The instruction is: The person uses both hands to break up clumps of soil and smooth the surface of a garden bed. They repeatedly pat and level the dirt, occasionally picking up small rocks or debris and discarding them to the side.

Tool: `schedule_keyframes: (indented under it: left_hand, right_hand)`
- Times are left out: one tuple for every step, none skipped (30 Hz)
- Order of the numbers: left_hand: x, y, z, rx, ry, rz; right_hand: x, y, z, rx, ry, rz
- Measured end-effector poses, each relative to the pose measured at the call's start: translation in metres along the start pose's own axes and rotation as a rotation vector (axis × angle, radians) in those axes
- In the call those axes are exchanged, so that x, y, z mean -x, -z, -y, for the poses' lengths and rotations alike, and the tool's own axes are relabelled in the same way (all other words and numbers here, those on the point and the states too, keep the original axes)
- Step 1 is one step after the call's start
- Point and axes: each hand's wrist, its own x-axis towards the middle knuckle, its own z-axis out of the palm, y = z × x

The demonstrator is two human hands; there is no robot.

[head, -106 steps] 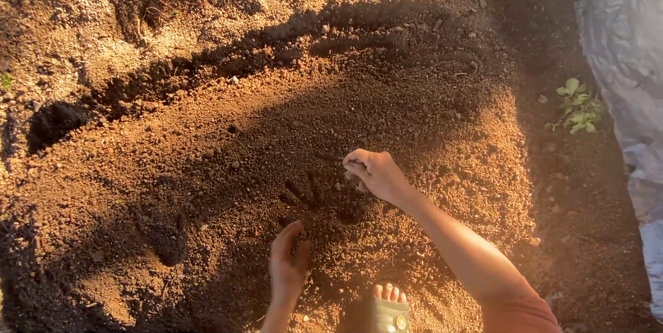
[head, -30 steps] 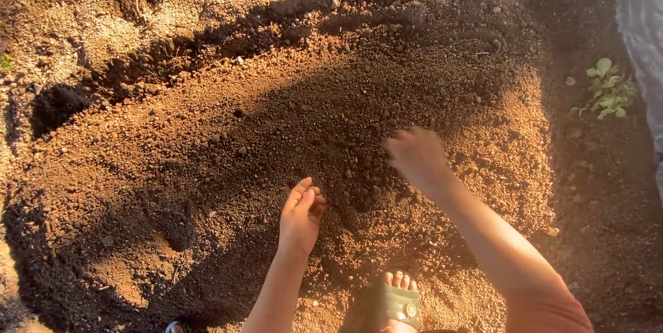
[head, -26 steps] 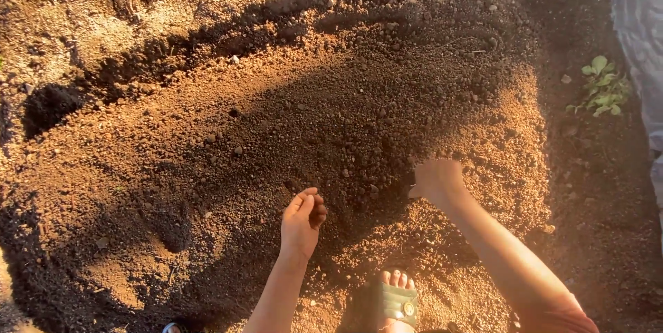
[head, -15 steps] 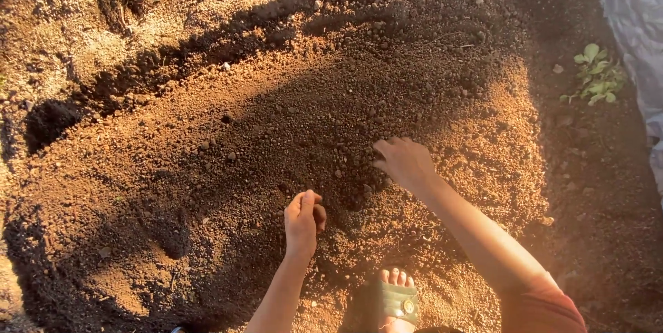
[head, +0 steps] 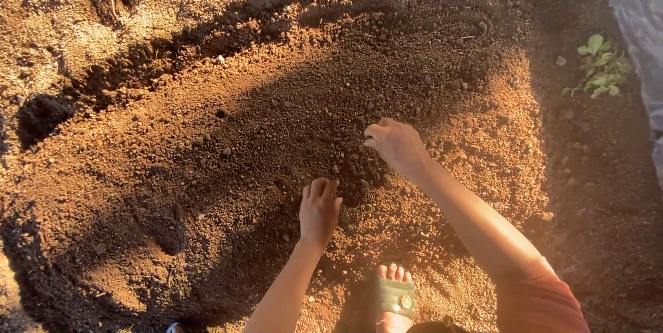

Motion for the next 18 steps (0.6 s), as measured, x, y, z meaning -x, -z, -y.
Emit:
schedule_keyframes:
  left_hand:
    - [-0.001, -0.013, 0.007, -0.056, -0.041, 0.005]
    - [-0.003, -0.026, 0.013, -0.113, -0.085, 0.01]
    - [-0.002, -0.037, 0.019, -0.109, -0.087, 0.01]
    - [0.0, -0.047, 0.027, -0.057, -0.053, 0.032]
    - [0.002, -0.056, 0.034, -0.005, -0.018, 0.054]
    - [0.004, -0.054, 0.034, -0.007, -0.016, 0.054]
    - [0.007, -0.05, 0.034, 0.075, 0.046, 0.049]
    - [0.008, -0.047, 0.034, 0.157, 0.104, 0.042]
    - [0.006, -0.035, 0.029, 0.154, 0.102, 0.042]
    - [0.007, -0.024, 0.022, 0.22, 0.163, -0.003]
    - [0.007, -0.014, 0.015, 0.287, 0.224, -0.048]
    - [0.003, -0.01, 0.014, 0.286, 0.223, -0.047]
    - [-0.001, -0.007, 0.014, 0.431, 0.303, -0.04]
    - [-0.004, -0.004, 0.013, 0.576, 0.384, -0.033]
    - [-0.013, 0.014, -0.006, 0.577, 0.384, -0.031]
    - [-0.023, 0.033, -0.024, 1.016, 0.611, 0.023]
    - [-0.033, 0.052, -0.042, 1.456, 0.834, 0.083]
    - [-0.032, 0.057, -0.046, 1.457, 0.834, 0.083]
  right_hand:
    - [0.0, -0.002, -0.003, -0.037, -0.011, -0.021]
    - [0.0, -0.005, -0.007, -0.074, -0.025, -0.043]
    - [0.0, -0.006, -0.01, -0.07, -0.027, -0.043]
    - [0.0, -0.008, -0.011, -0.099, -0.042, -0.049]
    - [0.001, -0.01, -0.012, -0.128, -0.057, -0.055]
    - [0.001, -0.008, -0.012, -0.131, -0.055, -0.055]
    - [0.002, -0.005, -0.012, -0.238, -0.055, -0.041]
    - [0.002, -0.002, -0.012, -0.344, -0.056, -0.03]
    - [0.002, 0.008, -0.006, -0.346, -0.056, -0.033]
    - [0.004, 0.017, -0.001, -0.4, -0.027, -0.037]
    - [0.006, 0.026, 0.004, -0.454, 0.001, -0.042]
    - [0.009, 0.036, 0.017, -0.455, -0.001, -0.042]
    - [0.012, 0.046, 0.029, -0.493, 0.049, -0.015]
    - [0.015, 0.056, 0.041, -0.529, 0.099, 0.013]
    - [0.018, 0.061, 0.05, -0.529, 0.097, 0.015]
    - [0.02, 0.067, 0.058, -0.604, 0.132, 0.097]
    - [0.023, 0.073, 0.067, -0.679, 0.167, 0.18]
    - [0.019, 0.06, 0.052, -0.679, 0.167, 0.181]
